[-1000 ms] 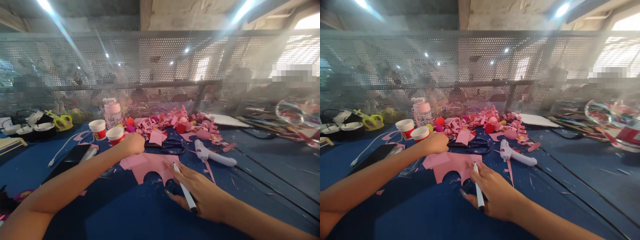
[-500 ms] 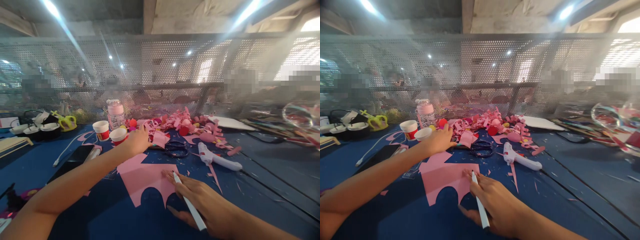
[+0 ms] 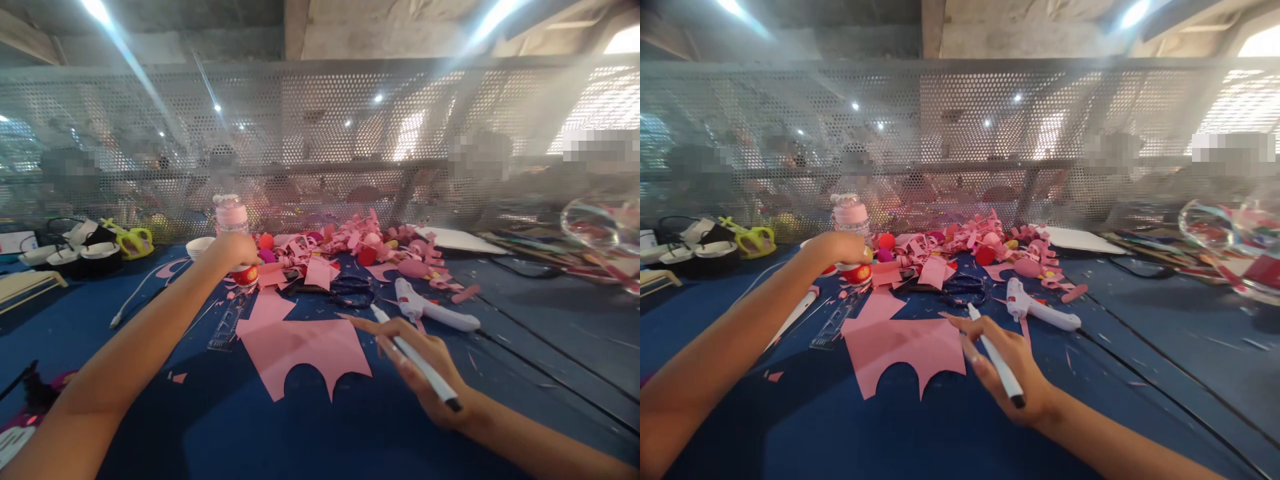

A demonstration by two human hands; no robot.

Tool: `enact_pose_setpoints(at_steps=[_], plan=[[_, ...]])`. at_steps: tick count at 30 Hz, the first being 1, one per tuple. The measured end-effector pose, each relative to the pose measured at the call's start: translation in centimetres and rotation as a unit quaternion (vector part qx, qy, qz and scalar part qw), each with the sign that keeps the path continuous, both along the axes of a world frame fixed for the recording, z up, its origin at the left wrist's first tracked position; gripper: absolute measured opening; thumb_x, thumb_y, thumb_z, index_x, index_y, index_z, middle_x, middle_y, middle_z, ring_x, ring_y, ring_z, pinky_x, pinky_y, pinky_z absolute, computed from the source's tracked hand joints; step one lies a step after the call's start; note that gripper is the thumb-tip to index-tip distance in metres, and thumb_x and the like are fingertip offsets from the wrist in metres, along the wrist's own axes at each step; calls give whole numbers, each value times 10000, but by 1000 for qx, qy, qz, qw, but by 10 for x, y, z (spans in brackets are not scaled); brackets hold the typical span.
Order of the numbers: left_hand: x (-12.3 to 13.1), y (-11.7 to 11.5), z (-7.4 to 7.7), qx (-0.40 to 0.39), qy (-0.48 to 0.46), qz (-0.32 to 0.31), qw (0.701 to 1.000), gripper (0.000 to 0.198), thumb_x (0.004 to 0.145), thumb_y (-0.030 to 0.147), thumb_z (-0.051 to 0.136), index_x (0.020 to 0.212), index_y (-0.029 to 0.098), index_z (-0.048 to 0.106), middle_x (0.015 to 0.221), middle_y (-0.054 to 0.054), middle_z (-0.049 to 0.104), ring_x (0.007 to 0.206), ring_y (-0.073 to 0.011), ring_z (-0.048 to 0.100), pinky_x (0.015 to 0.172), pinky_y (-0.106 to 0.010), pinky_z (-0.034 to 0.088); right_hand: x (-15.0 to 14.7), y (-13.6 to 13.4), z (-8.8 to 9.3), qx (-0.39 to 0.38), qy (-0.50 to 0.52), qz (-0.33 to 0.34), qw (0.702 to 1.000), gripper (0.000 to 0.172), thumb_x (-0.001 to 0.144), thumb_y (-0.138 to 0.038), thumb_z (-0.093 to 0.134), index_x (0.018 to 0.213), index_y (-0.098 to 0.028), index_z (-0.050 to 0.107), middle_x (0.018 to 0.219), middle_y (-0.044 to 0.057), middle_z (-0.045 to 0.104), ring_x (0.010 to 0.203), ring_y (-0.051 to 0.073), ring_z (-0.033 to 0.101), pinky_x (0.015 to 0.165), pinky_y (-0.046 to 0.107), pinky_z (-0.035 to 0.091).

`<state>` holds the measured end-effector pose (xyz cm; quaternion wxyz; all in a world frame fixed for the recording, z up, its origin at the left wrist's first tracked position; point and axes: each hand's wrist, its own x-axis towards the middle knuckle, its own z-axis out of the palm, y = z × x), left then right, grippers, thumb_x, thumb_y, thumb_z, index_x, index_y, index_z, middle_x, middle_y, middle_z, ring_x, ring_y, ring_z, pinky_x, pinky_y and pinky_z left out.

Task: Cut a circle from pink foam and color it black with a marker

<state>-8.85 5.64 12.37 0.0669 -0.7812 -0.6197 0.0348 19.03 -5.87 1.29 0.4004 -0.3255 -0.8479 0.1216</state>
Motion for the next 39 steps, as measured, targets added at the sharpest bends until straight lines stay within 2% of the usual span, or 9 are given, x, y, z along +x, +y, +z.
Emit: enact_pose_setpoints(at_steps=[2,3,7,11,16,23,28,35,39], plan=[[10,-15,6,6,19,18,1000,411,782,428,527,1021,113,638,940,-184,638,909,-316,577,799,-406,438,2,5,-3,-44,104,-49,992,309,895,-464,314,751,-231,457,764,49,657,654,209,633,687,367,513],[17,-23,8,14,17,-16,1000,465,809,469,471,1104,131,593,1038,-176,610,953,-303,559,822,-394,425,2,7,-4,-74,158,-61,983,322,897,-461,312,720,-233,453,747,49,654,673,219,639,695,373,506],[44,-53,4,-96,-97,-274,952,547,820,565,442,1294,294,415,1314,-54,443,1129,-226,454,925,-305,363,0,17,-6,-169,314,-60,932,324,895,-456,335,691,-233,451,640,40,623,671,240,656,630,363,500],[62,-58,-20,-153,-159,-351,910,557,824,585,438,1308,313,385,1297,-58,412,1155,-229,416,924,-318,369,1,21,-5,-175,356,-72,915,307,896,-453,354,708,-230,451,604,12,607,585,209,647,577,338,496],[69,-49,-41,-140,-187,-404,884,569,835,580,438,1300,253,414,1135,-84,445,1052,-226,449,923,-350,367,2,20,-5,-168,359,-42,917,297,883,-475,377,720,-245,470,587,19,597,602,214,646,613,375,529],[73,-56,-43,-140,-176,-392,892,450,867,533,412,1262,322,440,1164,-67,472,1104,-249,410,930,-362,356,4,25,-5,-188,389,-78,898,277,862,-447,424,781,-210,541,574,19,584,535,197,614,544,354,521],[78,-61,-52,-98,-169,-407,892,491,893,537,331,1227,198,455,1114,-95,485,1087,-256,408,941,-400,349,5,22,0,-182,383,-78,902,366,859,-434,394,821,-179,653,666,69,612,552,194,592,525,341,493],[81,-62,-57,-91,-214,-407,883,388,928,482,275,1103,215,496,1114,-58,533,1013,-199,488,932,-337,372,11,17,5,-85,420,-39,902,221,762,-367,545,626,-194,573,530,8,516,367,114,445,274,231,273],[83,-62,-59,-93,-235,-393,884,420,923,518,258,1066,206,501,1068,-51,559,976,-190,522,909,-334,385,12,6,0,-43,316,-26,948,280,842,-308,463,585,-208,513,472,8,521,346,115,460,306,236,312]])
